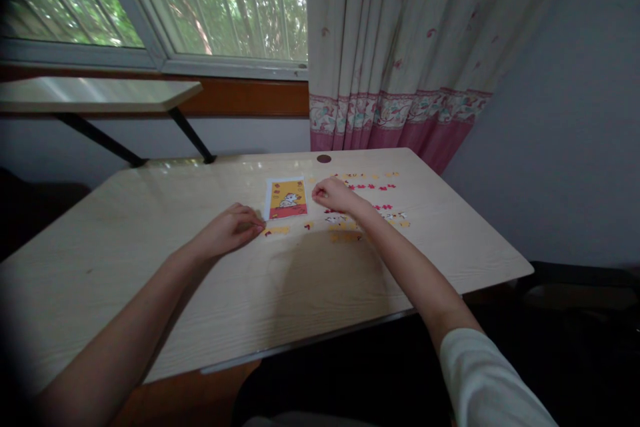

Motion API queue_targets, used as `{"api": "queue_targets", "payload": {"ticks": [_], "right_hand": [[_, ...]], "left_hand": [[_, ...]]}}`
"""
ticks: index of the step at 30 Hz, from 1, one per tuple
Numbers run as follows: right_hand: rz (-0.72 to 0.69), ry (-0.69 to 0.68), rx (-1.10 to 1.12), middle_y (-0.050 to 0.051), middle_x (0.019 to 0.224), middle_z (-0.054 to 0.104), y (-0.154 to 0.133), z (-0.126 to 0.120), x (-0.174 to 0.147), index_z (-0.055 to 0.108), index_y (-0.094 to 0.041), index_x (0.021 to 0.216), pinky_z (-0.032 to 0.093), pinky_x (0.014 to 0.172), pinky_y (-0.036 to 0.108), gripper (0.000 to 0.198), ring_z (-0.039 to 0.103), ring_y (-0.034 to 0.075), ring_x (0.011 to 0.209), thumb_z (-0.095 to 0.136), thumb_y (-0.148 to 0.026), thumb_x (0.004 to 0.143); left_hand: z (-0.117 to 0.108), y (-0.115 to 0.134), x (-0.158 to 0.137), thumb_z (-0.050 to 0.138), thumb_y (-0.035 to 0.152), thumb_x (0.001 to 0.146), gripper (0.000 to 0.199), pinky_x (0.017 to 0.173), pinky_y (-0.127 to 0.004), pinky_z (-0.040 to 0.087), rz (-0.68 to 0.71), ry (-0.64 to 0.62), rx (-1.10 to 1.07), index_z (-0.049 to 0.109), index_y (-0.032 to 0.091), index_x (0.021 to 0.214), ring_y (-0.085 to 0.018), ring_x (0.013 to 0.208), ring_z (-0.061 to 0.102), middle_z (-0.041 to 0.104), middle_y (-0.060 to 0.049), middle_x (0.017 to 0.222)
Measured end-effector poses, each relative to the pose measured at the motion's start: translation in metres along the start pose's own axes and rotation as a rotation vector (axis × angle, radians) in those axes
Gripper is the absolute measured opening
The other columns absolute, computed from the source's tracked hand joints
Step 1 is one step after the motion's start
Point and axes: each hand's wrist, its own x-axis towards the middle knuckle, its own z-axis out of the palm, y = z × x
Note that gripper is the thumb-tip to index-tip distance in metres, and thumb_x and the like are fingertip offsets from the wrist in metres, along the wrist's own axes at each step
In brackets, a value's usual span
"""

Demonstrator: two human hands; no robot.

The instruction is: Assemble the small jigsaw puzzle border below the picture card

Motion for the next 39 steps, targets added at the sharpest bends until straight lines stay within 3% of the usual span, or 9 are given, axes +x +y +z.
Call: {"api": "queue_targets", "payload": {"ticks": [3,7,12,20,27,32,35,39], "right_hand": [[0.102,-0.016,-0.051,0.006,0.085,0.071,0.010,-0.005,0.029,0.071,-0.014,0.092,0.042,0.072,0.023,0.020,0.061,0.014,0.074,0.054,-0.017,0.082],[0.203,-0.058,-0.155,0.010,0.097,0.071,0.016,-0.001,0.063,0.070,-0.013,0.097,0.043,0.078,0.024,0.024,0.063,0.017,0.087,0.056,-0.011,0.078],[0.276,-0.084,-0.188,0.013,0.105,0.069,0.017,0.010,0.084,0.070,-0.013,0.097,0.045,0.082,0.026,0.024,0.063,0.020,0.095,0.065,-0.012,0.074],[0.323,-0.151,-0.172,0.011,0.090,0.072,0.013,0.007,0.085,0.072,-0.012,0.093,0.047,0.076,0.024,0.019,0.066,0.019,0.083,0.061,-0.013,0.077],[0.332,-0.158,-0.147,0.009,0.095,0.072,0.012,0.004,0.086,0.071,-0.015,0.095,0.048,0.077,0.026,0.023,0.065,0.020,0.087,0.062,-0.011,0.073],[0.345,-0.170,-0.123,0.010,0.082,0.072,0.010,0.003,0.087,0.071,-0.014,0.084,0.048,0.070,0.026,0.016,0.066,0.020,0.077,0.064,-0.009,0.071],[0.338,-0.149,-0.114,0.010,0.076,0.071,0.009,0.004,0.088,0.071,-0.013,0.079,0.048,0.069,0.027,0.013,0.066,0.021,0.076,0.065,-0.007,0.069],[0.309,-0.079,-0.095,0.011,0.085,0.070,0.010,0.005,0.088,0.069,-0.011,0.085,0.046,0.070,0.025,0.021,0.064,0.020,0.081,0.066,-0.004,0.065]], "left_hand": [[-0.002,0.002,0.000,0.051,0.027,0.086,0.020,0.079,-0.035,0.045,-0.008,0.006,0.013,0.069,0.020,0.081,-0.020,0.083,0.058,0.068,-0.006,0.082],[-0.003,0.003,0.000,0.049,0.028,0.087,0.023,0.078,-0.036,0.045,-0.017,0.008,0.035,0.069,0.019,0.081,-0.020,0.080,0.057,0.067,-0.006,0.081],[-0.001,0.002,0.000,0.048,0.029,0.088,0.024,0.079,-0.036,0.044,-0.021,-0.002,0.052,0.068,0.019,0.082,-0.021,0.083,0.056,0.067,-0.007,0.083],[-0.002,0.004,0.001,0.048,0.030,0.089,0.024,0.078,-0.034,0.044,-0.018,-0.011,0.071,0.068,0.018,0.080,-0.021,0.083,0.056,0.067,-0.007,0.080],[-0.001,0.002,-0.001,0.047,0.030,0.090,0.024,0.078,-0.034,0.044,-0.009,-0.018,0.088,0.067,0.018,0.082,-0.021,0.084,0.056,0.068,-0.007,0.083],[0.000,0.000,-0.002,0.049,0.028,0.089,0.022,0.078,-0.033,0.044,0.003,-0.010,0.070,0.066,0.019,0.082,-0.020,0.084,0.056,0.067,-0.006,0.084],[0.001,0.000,-0.001,0.047,0.029,0.090,0.024,0.079,-0.034,0.044,-0.002,-0.023,0.087,0.067,0.017,0.082,-0.020,0.084,0.056,0.067,-0.007,0.083],[0.001,-0.001,-0.001,0.046,0.030,0.091,0.026,0.079,-0.035,0.044,-0.009,-0.027,0.092,0.067,0.016,0.083,-0.021,0.084,0.055,0.067,-0.008,0.084]]}}
